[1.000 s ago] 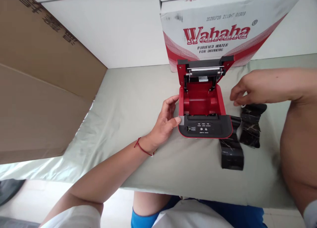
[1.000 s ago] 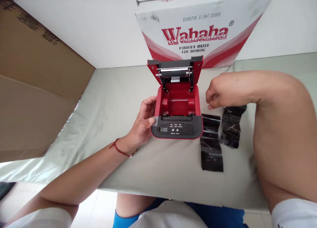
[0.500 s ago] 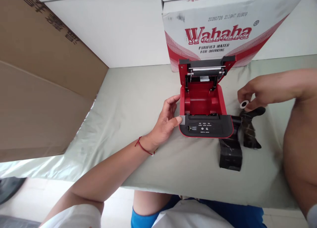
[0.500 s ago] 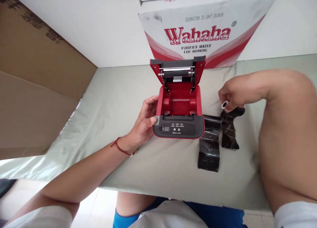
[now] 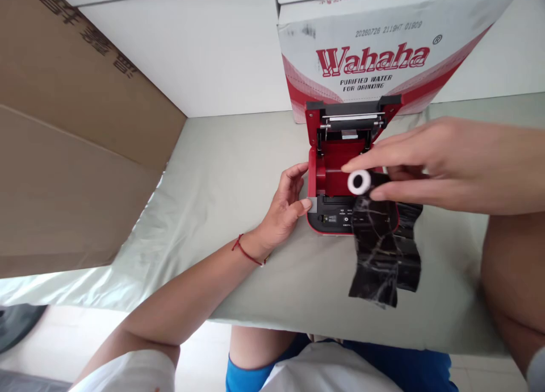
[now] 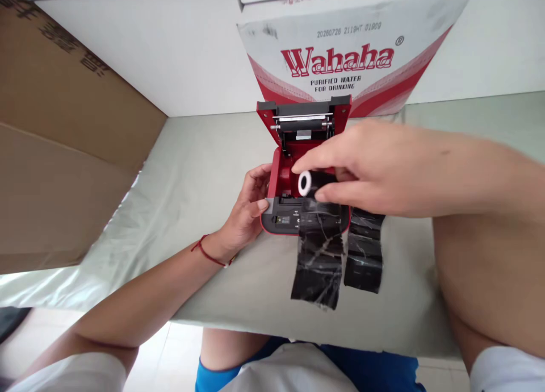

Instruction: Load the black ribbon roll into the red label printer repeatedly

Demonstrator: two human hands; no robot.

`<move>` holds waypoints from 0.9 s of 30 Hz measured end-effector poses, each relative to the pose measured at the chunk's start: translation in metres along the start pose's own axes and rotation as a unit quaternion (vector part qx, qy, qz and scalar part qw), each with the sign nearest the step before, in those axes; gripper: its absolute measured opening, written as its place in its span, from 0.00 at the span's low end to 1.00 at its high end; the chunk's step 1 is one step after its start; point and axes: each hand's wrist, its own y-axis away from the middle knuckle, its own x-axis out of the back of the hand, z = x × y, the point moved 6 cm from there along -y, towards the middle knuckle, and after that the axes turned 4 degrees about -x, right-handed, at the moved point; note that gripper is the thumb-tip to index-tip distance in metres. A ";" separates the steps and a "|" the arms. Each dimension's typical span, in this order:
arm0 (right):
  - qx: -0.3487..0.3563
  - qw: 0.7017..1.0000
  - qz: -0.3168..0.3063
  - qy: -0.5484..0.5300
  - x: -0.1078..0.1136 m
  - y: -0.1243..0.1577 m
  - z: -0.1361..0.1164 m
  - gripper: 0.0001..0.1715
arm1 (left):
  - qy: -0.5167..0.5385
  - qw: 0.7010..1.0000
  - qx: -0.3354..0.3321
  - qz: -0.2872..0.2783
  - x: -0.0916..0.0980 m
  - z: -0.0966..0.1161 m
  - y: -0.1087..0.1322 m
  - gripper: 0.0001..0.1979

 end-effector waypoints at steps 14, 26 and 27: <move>-0.153 0.973 -0.006 0.171 -0.047 -0.053 -0.009 0.19 | -0.141 0.987 -0.080 -0.017 0.002 0.006 0.003 0.34; -0.134 0.977 -0.058 0.156 -0.047 -0.062 -0.006 0.19 | -0.469 0.775 -0.423 -0.027 -0.046 0.066 0.043 0.23; -0.119 0.984 -0.047 0.125 -0.042 -0.059 -0.009 0.20 | -0.477 0.765 -0.432 -0.018 -0.048 0.069 0.044 0.21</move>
